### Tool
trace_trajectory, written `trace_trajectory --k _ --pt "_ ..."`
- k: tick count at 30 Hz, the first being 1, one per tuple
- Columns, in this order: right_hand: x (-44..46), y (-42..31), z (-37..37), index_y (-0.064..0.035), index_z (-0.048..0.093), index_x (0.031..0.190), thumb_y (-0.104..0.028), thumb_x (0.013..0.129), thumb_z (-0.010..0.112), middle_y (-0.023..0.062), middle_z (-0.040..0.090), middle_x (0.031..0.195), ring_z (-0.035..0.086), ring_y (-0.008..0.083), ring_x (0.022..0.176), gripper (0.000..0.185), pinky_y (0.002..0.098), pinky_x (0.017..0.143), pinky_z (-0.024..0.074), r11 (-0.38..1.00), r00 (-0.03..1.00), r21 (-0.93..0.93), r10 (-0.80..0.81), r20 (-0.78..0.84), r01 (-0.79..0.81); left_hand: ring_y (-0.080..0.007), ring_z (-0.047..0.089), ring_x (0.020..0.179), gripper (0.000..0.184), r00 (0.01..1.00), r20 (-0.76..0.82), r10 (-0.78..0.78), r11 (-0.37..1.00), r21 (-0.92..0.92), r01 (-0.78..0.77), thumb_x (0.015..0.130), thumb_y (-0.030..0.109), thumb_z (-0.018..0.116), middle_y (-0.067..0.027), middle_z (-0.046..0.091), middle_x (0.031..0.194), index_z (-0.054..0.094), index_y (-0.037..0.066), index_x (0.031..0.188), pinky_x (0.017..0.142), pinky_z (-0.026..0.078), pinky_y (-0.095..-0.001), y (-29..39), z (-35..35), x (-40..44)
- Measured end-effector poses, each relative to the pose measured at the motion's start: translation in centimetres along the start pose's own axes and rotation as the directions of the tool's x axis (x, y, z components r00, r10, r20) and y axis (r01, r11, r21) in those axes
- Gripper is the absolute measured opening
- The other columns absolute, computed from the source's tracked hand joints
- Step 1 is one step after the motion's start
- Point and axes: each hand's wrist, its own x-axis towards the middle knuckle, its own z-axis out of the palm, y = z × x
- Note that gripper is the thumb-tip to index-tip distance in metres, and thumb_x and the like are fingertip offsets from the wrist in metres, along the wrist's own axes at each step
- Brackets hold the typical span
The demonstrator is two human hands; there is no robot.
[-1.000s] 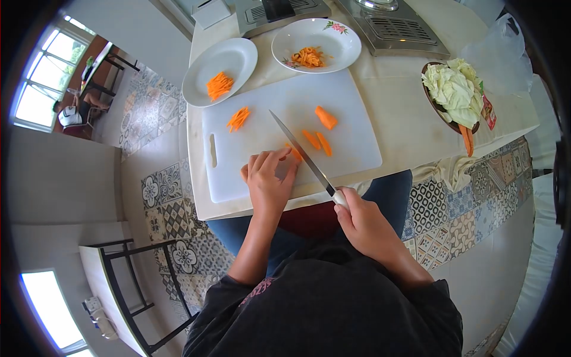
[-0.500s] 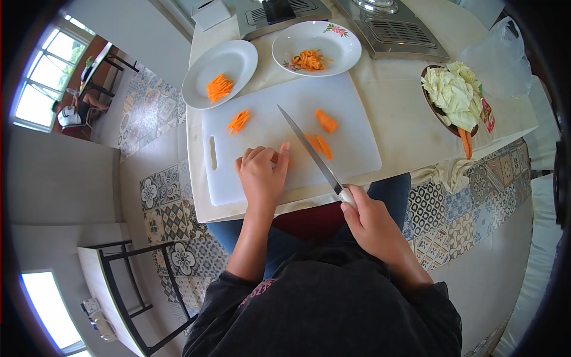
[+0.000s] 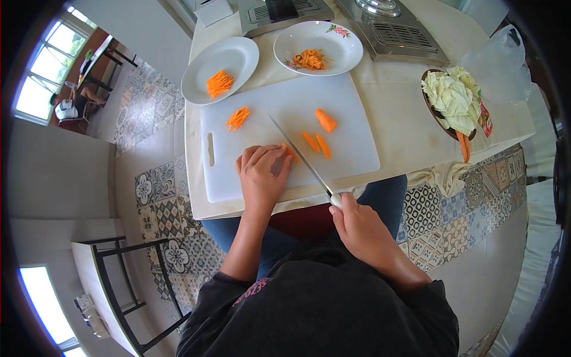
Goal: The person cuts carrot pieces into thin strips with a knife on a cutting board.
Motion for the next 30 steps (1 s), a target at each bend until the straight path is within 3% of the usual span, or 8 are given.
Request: trace_trajectory --k 3,15,18,21,24,30 --pt "0.2 -0.2 -0.2 0.0011 0.043 0.091 -0.022 0.102 0.053 0.0204 0.062 0.061 0.064 0.0393 0.056 0.027 0.0477 0.048 0.0508 0.995 1.000 -0.095 -0.028 0.003 0.028 -0.0215 0.063 0.097 0.020 1.000 -0.019 0.010 1.000 0.003 -0.010 0.076 0.013 0.081 0.0008 0.074 0.098 0.076 0.009 0.094 0.092 0.041 -0.0372 0.1 0.3 -0.3" --pt "0.3 -0.1 -0.3 0.0010 0.042 0.093 -0.018 0.101 0.054 0.0175 0.060 0.059 0.063 0.0360 0.053 0.024 0.0442 0.045 0.0499 0.996 0.997 -0.050 -0.070 -0.037 0.068 -0.0185 0.064 0.097 0.020 0.998 -0.035 0.043 0.999 0.023 -0.042 0.074 0.014 0.083 0.0028 0.075 0.096 0.077 0.012 0.092 0.094 0.039 -0.0361 0.1 0.5 -0.4" --pt "0.3 -0.3 0.0 0.0045 0.044 0.101 -0.017 0.100 0.054 0.0235 0.061 0.065 0.063 0.0419 0.059 0.023 0.0506 0.053 0.0489 1.000 0.999 0.013 0.023 0.031 -0.023 -0.0181 0.064 0.096 0.018 0.999 -0.029 0.030 0.999 0.026 -0.029 0.073 0.014 0.084 0.0032 0.075 0.095 0.078 0.013 0.091 0.094 0.039 -0.0356 0.1 0.4 -0.4" --pt "0.1 -0.1 0.3 0.0044 0.044 0.101 -0.016 0.100 0.055 0.0237 0.062 0.067 0.063 0.0412 0.060 0.023 0.0496 0.053 0.0494 1.000 1.000 0.019 -0.018 0.010 0.018 -0.0179 0.064 0.096 0.017 0.999 -0.035 0.016 1.000 0.025 -0.015 0.073 0.013 0.083 0.0034 0.076 0.094 0.079 0.013 0.089 0.095 0.038 -0.0351 0.2 0.4 -0.5" --pt "0.0 0.0 0.8 0.0006 0.042 0.093 -0.018 0.100 0.055 0.0170 0.059 0.057 0.063 0.0359 0.052 0.023 0.0430 0.044 0.0506 0.998 0.996 -0.027 -0.066 -0.055 0.064 -0.0177 0.064 0.096 0.017 1.000 -0.028 0.009 1.000 0.022 -0.009 0.073 0.013 0.083 0.0036 0.076 0.094 0.079 0.013 0.089 0.095 0.038 -0.0350 0.2 0.3 -0.4" --pt "0.0 -0.3 1.3 -0.0002 0.042 0.092 -0.017 0.099 0.057 0.0166 0.059 0.057 0.063 0.0349 0.050 0.023 0.0418 0.043 0.0515 0.998 0.995 -0.038 -0.056 -0.084 0.053 -0.0182 0.064 0.097 0.014 1.000 -0.008 -0.013 0.999 0.040 0.013 0.072 0.012 0.082 0.0043 0.075 0.094 0.076 0.013 0.085 0.097 0.037 -0.0359 0.3 0.4 -0.3"
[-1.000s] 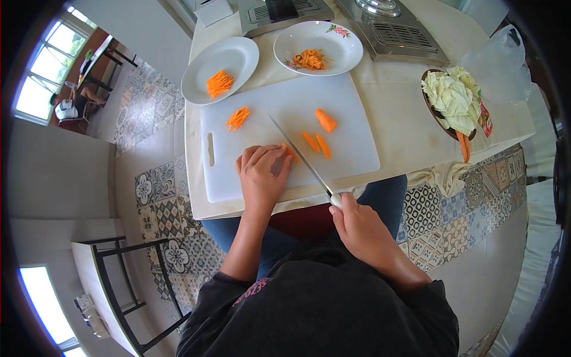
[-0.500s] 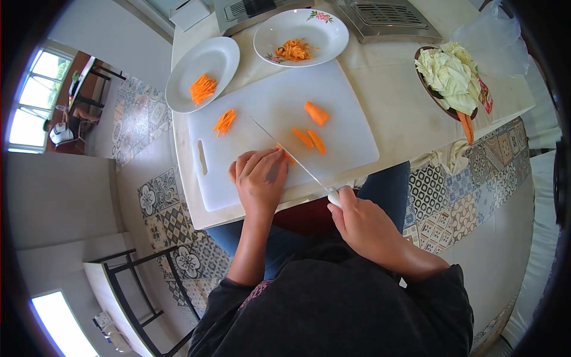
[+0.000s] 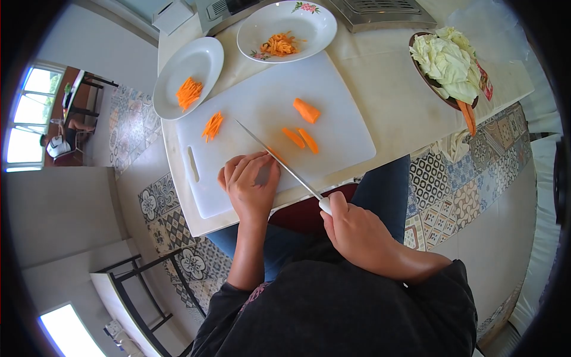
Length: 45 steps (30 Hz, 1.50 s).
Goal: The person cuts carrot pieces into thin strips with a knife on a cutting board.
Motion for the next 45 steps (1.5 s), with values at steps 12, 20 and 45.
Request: trace_trajectory --k 12,20,45 --pt "0.6 -0.3 -0.7 0.0018 0.043 0.094 -0.018 0.102 0.051 0.0178 0.061 0.056 0.065 0.0358 0.051 0.023 0.0439 0.044 0.0530 0.996 0.986 -0.020 0.087 0.139 -0.085 -0.0178 0.063 0.098 0.015 1.000 0.022 -0.022 1.000 0.005 0.022 0.072 0.012 0.081 0.0036 0.075 0.093 0.075 0.014 0.086 0.098 0.035 -0.0362 0.2 0.0 0.1" --pt "0.6 -0.5 -0.5 0.0026 0.043 0.095 -0.019 0.102 0.051 0.0179 0.061 0.056 0.066 0.0355 0.052 0.024 0.0437 0.045 0.0538 0.993 0.980 -0.046 0.114 0.163 -0.107 -0.0188 0.063 0.101 0.039 0.997 0.021 -0.077 0.997 -0.019 0.077 0.073 0.012 0.081 0.0048 0.073 0.093 0.070 0.016 0.111 0.101 0.034 -0.0384 0.1 0.1 0.0" --pt "1.7 -1.0 -1.7 0.0030 0.043 0.094 -0.018 0.101 0.050 0.0183 0.062 0.057 0.066 0.0357 0.054 0.023 0.0434 0.046 0.0538 0.989 0.964 -0.050 0.148 0.221 -0.141 -0.0304 0.042 0.143 0.054 0.957 0.282 -0.068 0.992 0.118 0.036 0.084 0.020 0.075 0.0009 0.051 0.151 0.062 0.028 0.136 0.119 0.016 -0.0599 -0.6 -0.7 0.9"
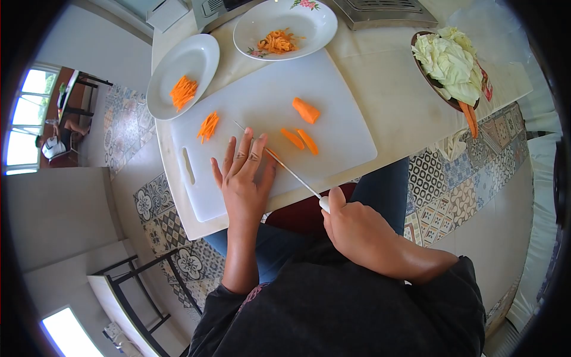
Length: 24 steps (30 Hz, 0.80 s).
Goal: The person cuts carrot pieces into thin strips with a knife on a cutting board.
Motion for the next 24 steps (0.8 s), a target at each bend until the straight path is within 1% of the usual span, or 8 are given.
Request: trace_trajectory --k 6,9,12,14,17,18,21,24 --pt "-0.1 -0.2 1.6 0.0020 0.044 0.095 -0.014 0.099 0.052 0.0175 0.062 0.060 0.067 0.0339 0.054 0.018 0.0422 0.046 0.0548 0.991 0.999 -0.131 0.015 -0.041 -0.020 -0.0302 0.039 0.145 0.056 0.999 -0.041 0.002 1.000 0.001 -0.002 0.083 0.021 0.075 0.0005 0.049 0.153 0.061 0.028 0.137 0.119 0.016 -0.0590 -0.5 0.4 -0.3" --pt "-0.3 -0.2 2.0 0.0013 0.044 0.095 -0.012 0.097 0.052 0.0161 0.063 0.061 0.068 0.0326 0.055 0.016 0.0415 0.046 0.0550 0.984 0.997 -0.179 -0.010 -0.078 -0.004 -0.0301 0.038 0.145 0.057 0.998 -0.065 -0.006 1.000 0.004 0.006 0.084 0.021 0.075 -0.0005 0.049 0.153 0.060 0.028 0.138 0.119 0.016 -0.0584 -0.5 0.6 -0.6" --pt "-0.2 0.1 1.8 0.0017 0.044 0.095 -0.013 0.098 0.052 0.0182 0.063 0.061 0.068 0.0345 0.056 0.017 0.0428 0.047 0.0547 0.990 0.996 -0.137 -0.043 -0.075 0.032 -0.0306 0.037 0.146 0.058 0.997 -0.075 -0.001 1.000 0.021 0.003 0.085 0.021 0.073 -0.0020 0.049 0.152 0.058 0.027 0.140 0.119 0.018 -0.0568 -0.3 0.4 -0.7" --pt "-0.1 0.3 1.2 0.0025 0.044 0.095 -0.014 0.099 0.052 0.0205 0.063 0.062 0.067 0.0371 0.057 0.018 0.0453 0.049 0.0543 0.999 0.995 -0.028 -0.047 -0.086 0.045 -0.0316 0.036 0.147 0.059 0.997 -0.082 0.012 1.000 0.026 -0.010 0.086 0.018 0.072 -0.0038 0.049 0.152 0.057 0.023 0.142 0.119 0.020 -0.0554 0.1 0.3 -0.6" --pt "-0.2 0.6 0.8 0.0035 0.044 0.096 -0.015 0.100 0.051 0.0234 0.063 0.063 0.066 0.0407 0.059 0.021 0.0489 0.051 0.0533 0.995 0.993 0.074 -0.055 -0.100 0.063 -0.0305 0.035 0.147 0.060 0.994 -0.110 -0.009 1.000 -0.026 0.007 0.087 0.027 0.072 -0.0019 0.048 0.153 0.054 0.027 0.144 0.119 0.022 -0.0533 -0.2 0.7 -0.6" --pt "-0.3 0.7 0.8 0.0037 0.044 0.096 -0.016 0.100 0.051 0.0242 0.063 0.063 0.066 0.0418 0.059 0.021 0.0500 0.051 0.0529 0.993 0.993 0.101 -0.055 -0.105 0.066 -0.0306 0.035 0.147 0.060 0.994 -0.110 -0.010 1.000 -0.018 0.009 0.088 0.028 0.072 -0.0022 0.047 0.153 0.054 0.026 0.145 0.119 0.022 -0.0532 -0.1 0.7 -0.5" --pt "-0.8 0.7 0.3 0.0035 0.044 0.096 -0.016 0.099 0.051 0.0240 0.063 0.063 0.065 0.0428 0.060 0.022 0.0514 0.051 0.0524 0.993 0.994 0.101 -0.050 -0.097 0.059 -0.0309 0.035 0.147 0.060 0.995 -0.104 -0.007 1.000 0.004 0.007 0.089 0.028 0.072 -0.0030 0.047 0.154 0.053 0.025 0.146 0.119 0.022 -0.0530 0.0 0.5 -0.6" --pt "-0.9 1.3 0.2 0.0022 0.044 0.096 -0.018 0.099 0.053 0.0221 0.063 0.062 0.065 0.0416 0.058 0.022 0.0509 0.050 0.0521 0.998 0.990 0.048 -0.041 -0.137 0.048 -0.0310 0.036 0.147 0.059 0.994 -0.106 -0.003 1.000 0.013 0.004 0.090 0.027 0.070 -0.0034 0.046 0.154 0.052 0.026 0.146 0.119 0.022 -0.0527 0.0 0.6 -0.5"
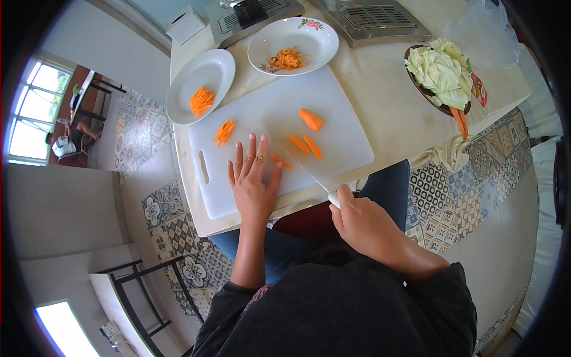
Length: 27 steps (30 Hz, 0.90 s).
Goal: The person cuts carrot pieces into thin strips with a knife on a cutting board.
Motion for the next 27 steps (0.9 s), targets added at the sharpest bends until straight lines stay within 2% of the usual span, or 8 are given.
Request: trace_trajectory --k 3,8,12,27 --pt "0.16 0.38 -0.36 0.0010 0.045 0.097 -0.018 0.099 0.054 0.0199 0.062 0.060 0.064 0.0401 0.056 0.021 0.0499 0.049 0.0515 0.996 0.999 -0.086 -0.042 -0.034 0.039 -0.0311 0.035 0.147 0.056 1.000 -0.005 -0.014 1.000 -0.011 0.014 0.092 0.024 0.068 -0.0036 0.046 0.155 0.052 0.025 0.146 0.119 0.022 -0.0523 -0.04 0.18 -0.03" --pt "0.18 0.36 -0.02 -0.0002 0.045 0.097 -0.019 0.098 0.054 0.0180 0.062 0.060 0.064 0.0388 0.055 0.021 0.0487 0.048 0.0505 0.996 0.995 -0.033 -0.085 -0.047 0.084 -0.0308 0.035 0.147 0.055 0.999 -0.041 -0.013 0.997 -0.071 0.010 0.094 0.021 0.065 -0.0040 0.046 0.155 0.051 0.025 0.147 0.119 0.022 -0.0524 -0.23 0.24 -0.13" --pt "0.32 0.27 0.15 -0.0004 0.045 0.097 -0.019 0.098 0.054 0.0183 0.063 0.060 0.064 0.0387 0.056 0.021 0.0492 0.048 0.0502 0.995 0.994 0.013 -0.095 -0.049 0.095 -0.0312 0.033 0.148 0.057 0.999 -0.022 -0.030 0.999 -0.041 0.029 0.093 0.022 0.066 -0.0039 0.045 0.155 0.050 0.025 0.148 0.120 0.020 -0.0526 -0.09 0.13 -0.06" --pt "0.36 0.20 0.06 -0.0001 0.045 0.096 -0.020 0.098 0.056 0.0182 0.063 0.062 0.065 0.0389 0.058 0.023 0.0494 0.050 0.0515 0.997 0.997 0.004 -0.078 0.001 0.078 -0.0310 0.030 0.149 0.060 0.998 0.005 -0.061 0.998 0.005 0.061 0.091 0.022 0.068 -0.0010 0.042 0.157 0.050 0.028 0.148 0.121 0.017 -0.0527 0.02 0.07 0.03"
